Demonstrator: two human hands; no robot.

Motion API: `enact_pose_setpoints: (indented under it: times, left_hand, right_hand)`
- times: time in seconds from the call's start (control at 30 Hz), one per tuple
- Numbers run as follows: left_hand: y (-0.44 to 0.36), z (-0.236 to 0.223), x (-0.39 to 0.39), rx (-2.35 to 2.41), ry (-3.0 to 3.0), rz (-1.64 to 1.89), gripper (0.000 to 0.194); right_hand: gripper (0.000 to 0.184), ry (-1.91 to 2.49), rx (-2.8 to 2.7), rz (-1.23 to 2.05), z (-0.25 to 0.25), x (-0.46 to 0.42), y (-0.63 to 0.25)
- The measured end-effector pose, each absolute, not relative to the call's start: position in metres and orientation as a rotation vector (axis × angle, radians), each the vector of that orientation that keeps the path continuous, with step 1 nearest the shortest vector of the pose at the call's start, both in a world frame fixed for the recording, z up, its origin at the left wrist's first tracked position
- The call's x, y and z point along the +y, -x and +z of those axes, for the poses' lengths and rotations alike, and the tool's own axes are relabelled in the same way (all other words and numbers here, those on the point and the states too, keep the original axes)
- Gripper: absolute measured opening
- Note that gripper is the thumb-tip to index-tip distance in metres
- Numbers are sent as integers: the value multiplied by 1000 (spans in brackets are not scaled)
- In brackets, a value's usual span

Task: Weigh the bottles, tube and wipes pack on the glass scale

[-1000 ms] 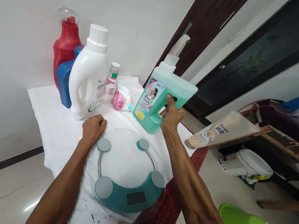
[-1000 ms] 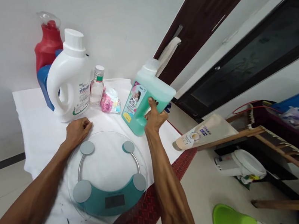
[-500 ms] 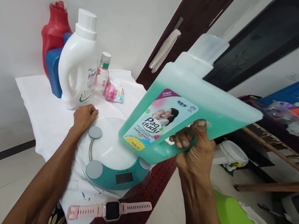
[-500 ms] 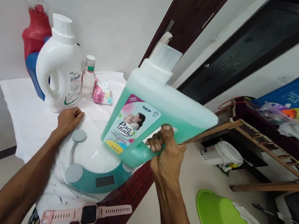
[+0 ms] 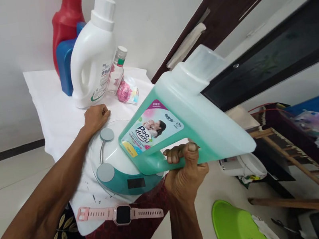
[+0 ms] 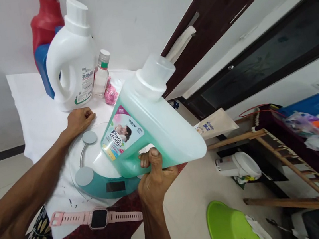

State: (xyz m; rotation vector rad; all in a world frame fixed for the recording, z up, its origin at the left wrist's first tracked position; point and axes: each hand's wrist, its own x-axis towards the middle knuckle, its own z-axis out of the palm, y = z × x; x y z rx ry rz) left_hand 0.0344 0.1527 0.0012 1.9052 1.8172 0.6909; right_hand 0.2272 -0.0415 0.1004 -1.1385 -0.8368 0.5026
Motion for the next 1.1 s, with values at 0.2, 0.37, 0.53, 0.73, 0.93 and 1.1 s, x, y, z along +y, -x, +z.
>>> enact_pose_setpoints:
  times: [0.2, 0.37, 0.53, 0.73, 0.93, 1.1]
  left_hand:
    - [-35, 1, 152, 1798, -1900, 709, 27]
    - [-35, 2, 152, 1806, -1891, 703, 25]
    - [-33, 9, 151, 1850, -1914, 615, 29]
    - [-33, 25, 149, 1863, -1998, 567, 30]
    - [-31, 25, 155, 1895, -1951, 577, 28]
    - [-30, 20, 157, 1877, -1976, 585, 29]
  right_hand:
    - [55, 1117, -975, 280, 90, -60, -263]
    - [43, 1165, -939, 135, 87, -72, -280]
    - [49, 1132, -1015, 449, 93, -62, -262]
    - [43, 1112, -1008, 756, 98, -42, -251]
    - [50, 1056, -940, 699, 125, -23, -262]
    - [46, 1028, -824, 401, 153, 6, -294]
